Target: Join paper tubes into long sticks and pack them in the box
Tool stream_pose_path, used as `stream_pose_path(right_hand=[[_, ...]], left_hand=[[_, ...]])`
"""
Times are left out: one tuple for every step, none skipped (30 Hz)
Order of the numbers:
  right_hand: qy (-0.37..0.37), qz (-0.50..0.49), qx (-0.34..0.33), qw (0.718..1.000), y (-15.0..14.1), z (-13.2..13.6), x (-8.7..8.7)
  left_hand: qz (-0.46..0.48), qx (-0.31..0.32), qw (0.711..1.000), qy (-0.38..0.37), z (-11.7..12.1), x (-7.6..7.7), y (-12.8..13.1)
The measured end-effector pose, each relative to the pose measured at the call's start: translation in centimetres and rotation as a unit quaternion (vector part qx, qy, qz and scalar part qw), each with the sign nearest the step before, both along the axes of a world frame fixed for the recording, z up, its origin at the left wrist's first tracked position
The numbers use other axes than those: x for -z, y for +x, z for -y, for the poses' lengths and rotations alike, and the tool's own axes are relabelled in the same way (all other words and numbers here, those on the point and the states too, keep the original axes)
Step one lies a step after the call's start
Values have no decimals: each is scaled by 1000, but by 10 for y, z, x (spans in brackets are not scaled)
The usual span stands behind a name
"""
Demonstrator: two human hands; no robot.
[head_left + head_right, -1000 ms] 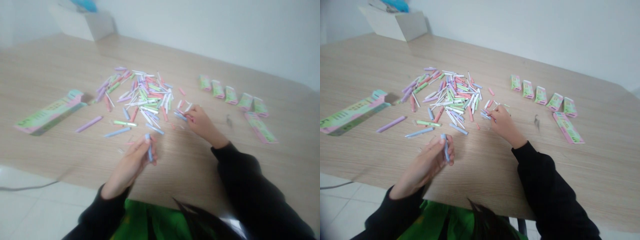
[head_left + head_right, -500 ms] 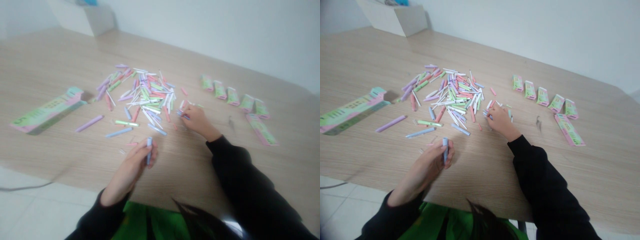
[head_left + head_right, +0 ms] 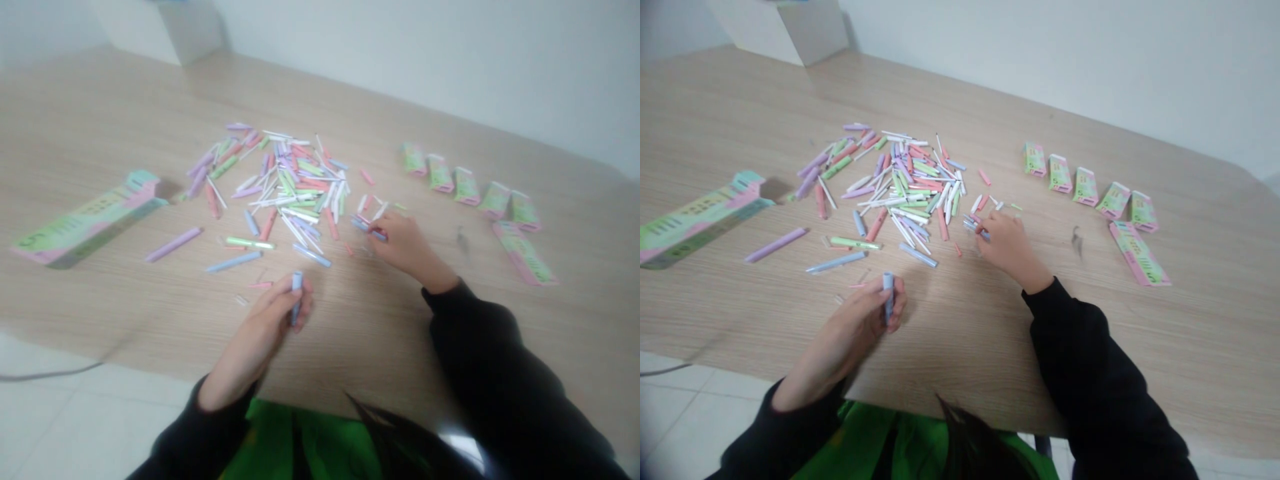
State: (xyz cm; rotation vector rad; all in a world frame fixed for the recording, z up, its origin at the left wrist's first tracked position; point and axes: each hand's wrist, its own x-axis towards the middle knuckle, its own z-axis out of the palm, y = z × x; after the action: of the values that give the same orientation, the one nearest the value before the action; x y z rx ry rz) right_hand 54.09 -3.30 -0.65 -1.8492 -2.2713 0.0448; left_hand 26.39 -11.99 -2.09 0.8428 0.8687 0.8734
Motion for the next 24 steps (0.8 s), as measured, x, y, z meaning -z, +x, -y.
stream_pose_path(right_hand=[[-10,-3,-3,1000,0,4,0],[-20,-5,-7,1000,-1,7,1],[-30,-8,-10,999,-2,10,3],[-39,-11,-13,999,-4,12,6],[-46,-14,-15,999,-5,14,8],[-52,-18,-18,998,-7,16,10],[-56,-24,-20,998,-8,18,10],[-59,-30,-21,998,-10,20,9],[-61,-34,-21,997,-11,23,7],[-62,-42,-21,997,-14,28,3],[-60,-61,-24,996,-16,33,-3],[-53,-94,-30,994,-20,40,-10],[-42,-139,-43,988,-24,48,-18],[-26,-191,-60,979,-28,57,-26],[-3,-238,-76,968,-33,66,-35],[20,-271,-89,958,-38,75,-43],[43,-288,-94,952,-42,83,-51],[61,-295,-97,949,-45,90,-57],[75,-296,-97,947,-48,95,-61],[84,-291,-97,948,-49,98,-62],[89,-282,-97,950,-49,98,-59],[92,-269,-95,954,-48,96,-53],[96,-251,-88,959,-45,92,-43],[101,-231,-78,964,-42,87,-31]], left_hand=[[-3,1,1000,4,0,0,0],[-7,3,1000,8,-1,1,1],[-10,6,1000,12,-1,1,1],[-13,9,1000,17,-1,2,2],[-16,12,1000,22,-1,2,2],[-18,17,999,29,-1,2,1],[-22,21,999,38,-1,2,1],[-31,27,998,52,0,2,1],[-45,33,996,71,0,2,0],[-66,42,993,94,0,2,0],[-90,51,987,119,1,1,-1],[-113,61,981,145,1,-1,0],[-130,70,974,169,1,-3,0],[-139,78,969,191,2,-5,0],[-141,84,964,208,2,-7,1],[-138,89,961,224,2,-9,1],[-134,95,958,237,3,-11,1],[-130,101,955,248,4,-12,0],[-126,107,952,258,5,-14,0],[-121,111,950,266,5,-15,-1],[-117,114,949,271,6,-15,-3],[-112,111,949,273,7,-15,-4],[-107,102,951,271,7,-14,-5],[-103,89,955,265,7,-12,-6]])
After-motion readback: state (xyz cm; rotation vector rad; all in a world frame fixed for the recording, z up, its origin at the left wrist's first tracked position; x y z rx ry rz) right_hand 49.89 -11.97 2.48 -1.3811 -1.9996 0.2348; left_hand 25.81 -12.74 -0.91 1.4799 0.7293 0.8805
